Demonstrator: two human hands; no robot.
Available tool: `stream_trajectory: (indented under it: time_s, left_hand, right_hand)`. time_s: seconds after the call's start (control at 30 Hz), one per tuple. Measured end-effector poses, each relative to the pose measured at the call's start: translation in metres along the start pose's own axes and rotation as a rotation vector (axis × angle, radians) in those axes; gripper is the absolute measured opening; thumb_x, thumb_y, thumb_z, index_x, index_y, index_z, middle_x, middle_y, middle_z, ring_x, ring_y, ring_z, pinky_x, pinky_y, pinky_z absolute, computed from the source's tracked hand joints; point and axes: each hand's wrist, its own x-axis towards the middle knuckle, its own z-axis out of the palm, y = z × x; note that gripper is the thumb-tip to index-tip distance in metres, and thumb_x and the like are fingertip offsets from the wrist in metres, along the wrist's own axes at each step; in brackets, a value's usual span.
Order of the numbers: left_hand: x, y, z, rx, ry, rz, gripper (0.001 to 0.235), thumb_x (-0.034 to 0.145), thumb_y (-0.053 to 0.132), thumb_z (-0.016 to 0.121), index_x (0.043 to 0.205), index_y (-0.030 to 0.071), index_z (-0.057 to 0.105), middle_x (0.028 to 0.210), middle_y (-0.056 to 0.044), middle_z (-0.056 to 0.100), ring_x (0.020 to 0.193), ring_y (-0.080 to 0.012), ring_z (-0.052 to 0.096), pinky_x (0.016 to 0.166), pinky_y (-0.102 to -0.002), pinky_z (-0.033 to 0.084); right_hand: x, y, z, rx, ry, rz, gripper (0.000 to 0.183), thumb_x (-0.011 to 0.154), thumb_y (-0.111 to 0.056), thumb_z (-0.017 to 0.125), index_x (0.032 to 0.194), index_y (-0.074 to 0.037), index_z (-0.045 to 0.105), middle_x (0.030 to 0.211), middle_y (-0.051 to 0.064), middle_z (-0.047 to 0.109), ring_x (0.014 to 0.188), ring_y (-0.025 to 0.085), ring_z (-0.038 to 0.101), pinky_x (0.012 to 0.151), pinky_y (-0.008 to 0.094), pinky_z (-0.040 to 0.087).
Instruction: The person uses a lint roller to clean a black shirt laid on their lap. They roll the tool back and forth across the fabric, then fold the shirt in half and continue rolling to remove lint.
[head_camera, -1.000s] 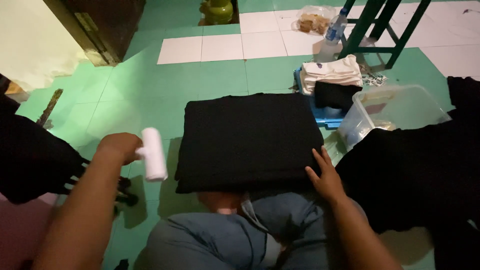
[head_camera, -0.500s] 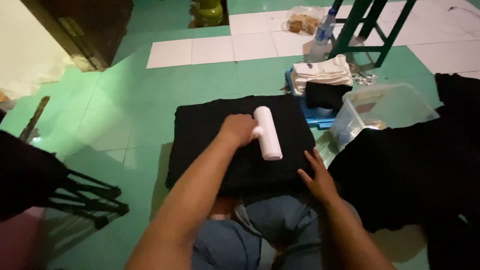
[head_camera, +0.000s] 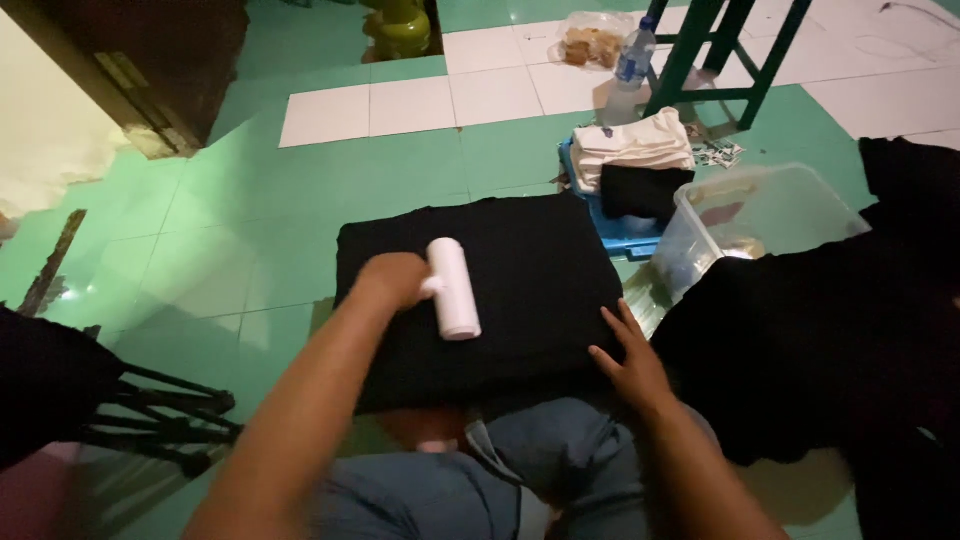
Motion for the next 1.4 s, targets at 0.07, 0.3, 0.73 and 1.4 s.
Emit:
stream_trajectory:
  time_s: [0.07,0.3,0.73,1.4]
  left_hand:
    - [-0.031,-0.018,-0.012,-0.012,-0.027,-0.04,0.035,0.092,0.035,0.069,0.118,0.013,0.077,0.115,-0.013,0.078,0.114,-0.035,0.072,0.096,-0.051,0.057]
    - [-0.107,-0.096,-0.012,0.117,-0.113,-0.29,0.026,0.093,0.035,0.069,0.114,0.024,0.08,0.11,0.0,0.08,0.112,-0.0256,0.074,0.099,-0.044,0.057]
    - [-0.048,-0.053,-0.051,-0.063,0.098,-0.197,0.037,0.1,0.044,0.054,0.123,0.021,0.072,0.115,-0.013,0.076,0.114,-0.0376,0.07,0.097,-0.056,0.055]
    - [-0.003,-0.223,0.051,0.319,-0.011,-0.326,0.021,0.092,0.032,0.07,0.109,0.03,0.081,0.11,-0.001,0.081,0.108,-0.0285,0.076,0.093,-0.053,0.057]
  right_hand:
    - [-0.002,-0.007,-0.002,0.007,0.004,-0.004,0.07,0.088,-0.032,0.075,0.153,-0.03,0.049,0.17,0.009,0.028,0.148,0.038,0.037,0.118,0.052,0.038]
    - [-0.001,-0.016,-0.005,-0.014,-0.02,0.036,0.069,0.09,-0.03,0.073,0.154,-0.027,0.048,0.171,0.01,0.026,0.15,0.04,0.035,0.12,0.054,0.036]
    - [0.0,-0.007,-0.001,-0.03,-0.001,0.049,0.069,0.091,-0.033,0.072,0.155,-0.028,0.047,0.17,0.01,0.027,0.149,0.041,0.035,0.119,0.055,0.037]
    - [-0.002,-0.054,-0.013,-0.14,-0.102,0.267,0.068,0.096,-0.034,0.063,0.159,-0.04,0.038,0.174,0.001,0.016,0.152,0.04,0.031,0.121,0.06,0.031]
